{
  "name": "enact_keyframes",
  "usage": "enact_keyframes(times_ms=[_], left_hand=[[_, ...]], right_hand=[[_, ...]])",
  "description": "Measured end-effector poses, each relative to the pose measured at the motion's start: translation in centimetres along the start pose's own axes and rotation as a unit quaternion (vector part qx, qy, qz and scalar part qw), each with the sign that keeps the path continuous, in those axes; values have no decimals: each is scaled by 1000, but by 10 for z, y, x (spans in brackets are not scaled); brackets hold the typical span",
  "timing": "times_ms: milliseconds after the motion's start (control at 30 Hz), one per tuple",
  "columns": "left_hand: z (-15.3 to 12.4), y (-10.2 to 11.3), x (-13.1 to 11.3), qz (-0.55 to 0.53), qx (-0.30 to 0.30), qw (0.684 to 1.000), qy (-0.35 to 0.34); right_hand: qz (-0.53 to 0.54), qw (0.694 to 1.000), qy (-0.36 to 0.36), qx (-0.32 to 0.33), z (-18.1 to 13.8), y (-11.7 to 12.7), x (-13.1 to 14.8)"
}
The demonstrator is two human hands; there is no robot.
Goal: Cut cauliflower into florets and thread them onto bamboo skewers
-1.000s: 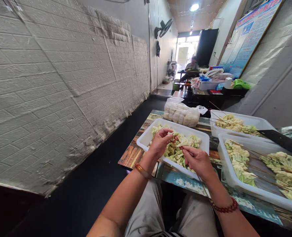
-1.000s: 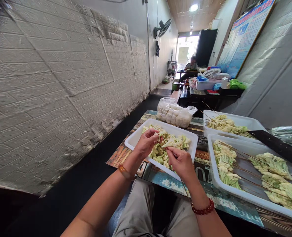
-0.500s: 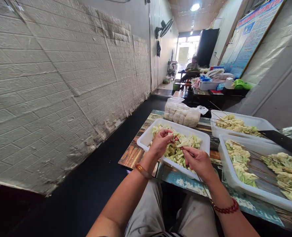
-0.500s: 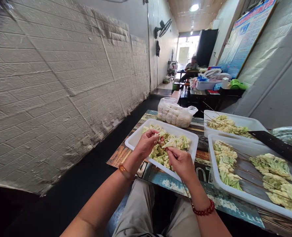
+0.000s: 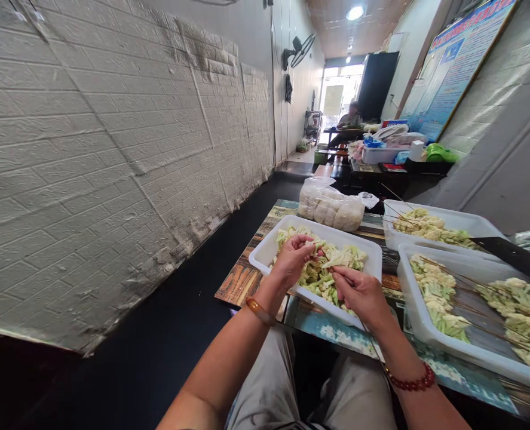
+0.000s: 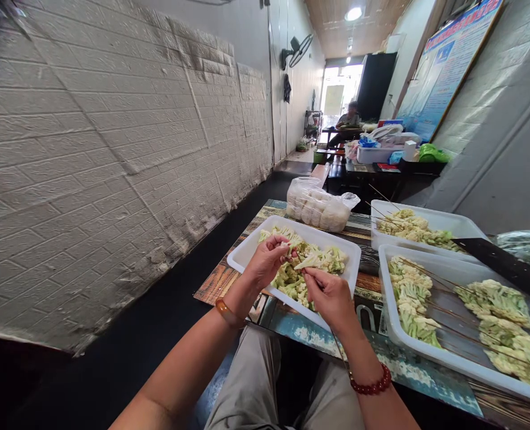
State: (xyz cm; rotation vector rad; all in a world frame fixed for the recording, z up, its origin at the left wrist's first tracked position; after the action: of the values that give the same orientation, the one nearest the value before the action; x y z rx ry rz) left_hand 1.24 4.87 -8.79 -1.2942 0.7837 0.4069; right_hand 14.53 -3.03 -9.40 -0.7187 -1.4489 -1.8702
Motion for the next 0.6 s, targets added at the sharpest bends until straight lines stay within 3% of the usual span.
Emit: enact_keyframes(times_ms=[433,600], left_hand=[[1,0,-1,55,26,997,-38],[-1,-4,4,30,34,999,10]], right_hand=[[-48,998,18,-20,0,2,1],[-86,995,37,-41,-1,9,8]])
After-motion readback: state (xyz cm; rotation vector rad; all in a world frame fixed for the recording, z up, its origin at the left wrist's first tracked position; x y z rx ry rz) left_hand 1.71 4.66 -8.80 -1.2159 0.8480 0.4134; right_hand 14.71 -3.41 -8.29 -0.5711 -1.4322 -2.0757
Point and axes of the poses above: each hand's wrist, its own z-axis towards the middle knuckle, its own y-axis out of the back of the hand, x = y × z, the point moved 8 cm from there along z, towards the middle knuckle, and after that the axes turned 13 degrees about -z, right-handed, at the moved point
